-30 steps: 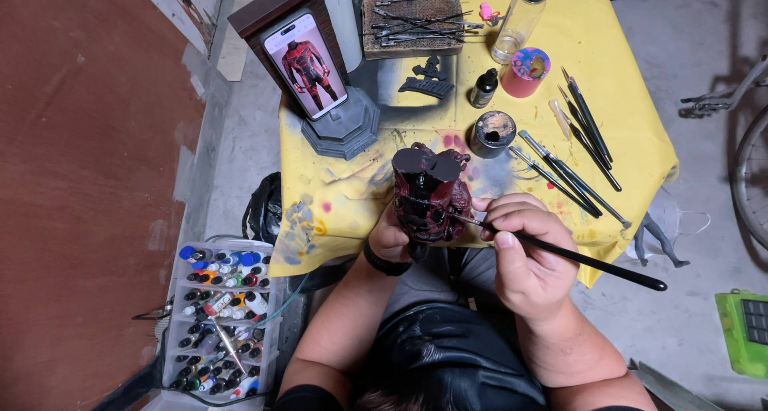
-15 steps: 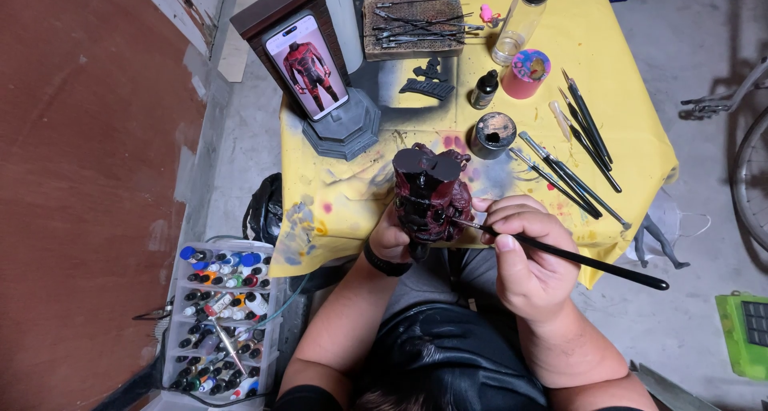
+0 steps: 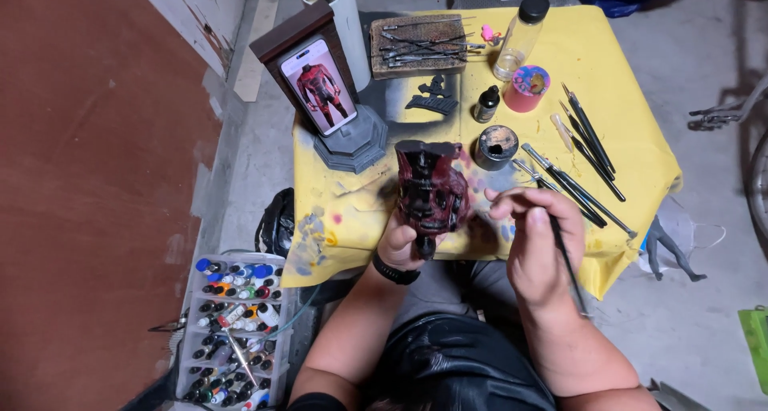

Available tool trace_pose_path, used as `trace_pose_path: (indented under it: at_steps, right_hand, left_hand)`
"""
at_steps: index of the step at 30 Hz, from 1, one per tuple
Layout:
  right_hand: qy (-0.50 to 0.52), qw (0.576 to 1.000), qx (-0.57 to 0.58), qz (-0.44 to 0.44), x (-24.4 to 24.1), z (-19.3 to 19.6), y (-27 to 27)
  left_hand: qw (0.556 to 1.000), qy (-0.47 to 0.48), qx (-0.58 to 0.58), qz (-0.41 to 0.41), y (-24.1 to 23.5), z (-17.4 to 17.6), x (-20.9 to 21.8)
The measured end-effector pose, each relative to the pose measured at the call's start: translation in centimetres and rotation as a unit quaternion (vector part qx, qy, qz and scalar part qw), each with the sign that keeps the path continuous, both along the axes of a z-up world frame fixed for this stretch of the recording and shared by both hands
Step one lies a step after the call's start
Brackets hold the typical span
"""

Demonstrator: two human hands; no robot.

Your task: Painting details on a red action figure using a fine brush and a smartphone for reference.

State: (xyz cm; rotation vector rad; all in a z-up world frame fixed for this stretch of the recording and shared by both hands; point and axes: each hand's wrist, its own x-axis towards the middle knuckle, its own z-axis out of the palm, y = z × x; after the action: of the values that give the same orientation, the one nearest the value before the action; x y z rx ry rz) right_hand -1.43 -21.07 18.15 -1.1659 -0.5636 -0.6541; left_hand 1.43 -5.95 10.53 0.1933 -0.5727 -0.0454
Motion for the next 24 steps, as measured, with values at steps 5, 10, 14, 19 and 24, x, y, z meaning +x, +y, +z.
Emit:
trace_pose_path:
  at_steps: [5, 10, 14, 19, 24]
  right_hand:
    - [0.095, 0.990, -0.106, -0.025, 0.4, -0.6, 0.3]
    - [0.184, 0.981, -0.062, 0.032, 1.1, -1.0, 0.8]
    - [0.238, 0.970, -0.010, 0.054, 1.9, -1.7, 0.9]
    - [0.275, 0.958, 0.016, 0.075, 2.6, -2.3, 0.6]
    - [0.305, 0.949, 0.029, 0.071, 3.0, -3.0, 0.4]
  left_hand:
    - [0.998, 0.028, 0.033, 0.040, 0.2, -2.7, 1.0]
    - [0.996, 0.051, 0.057, 0.048, 0.1, -2.5, 0.6]
    - [0.992, 0.056, 0.087, 0.074, 0.2, -1.5, 0.4]
    - [0.989, 0.081, 0.110, 0.061, 0.6, -3.0, 0.9]
    - [0.982, 0.088, 0.159, 0.053, 1.1, -3.1, 1.1]
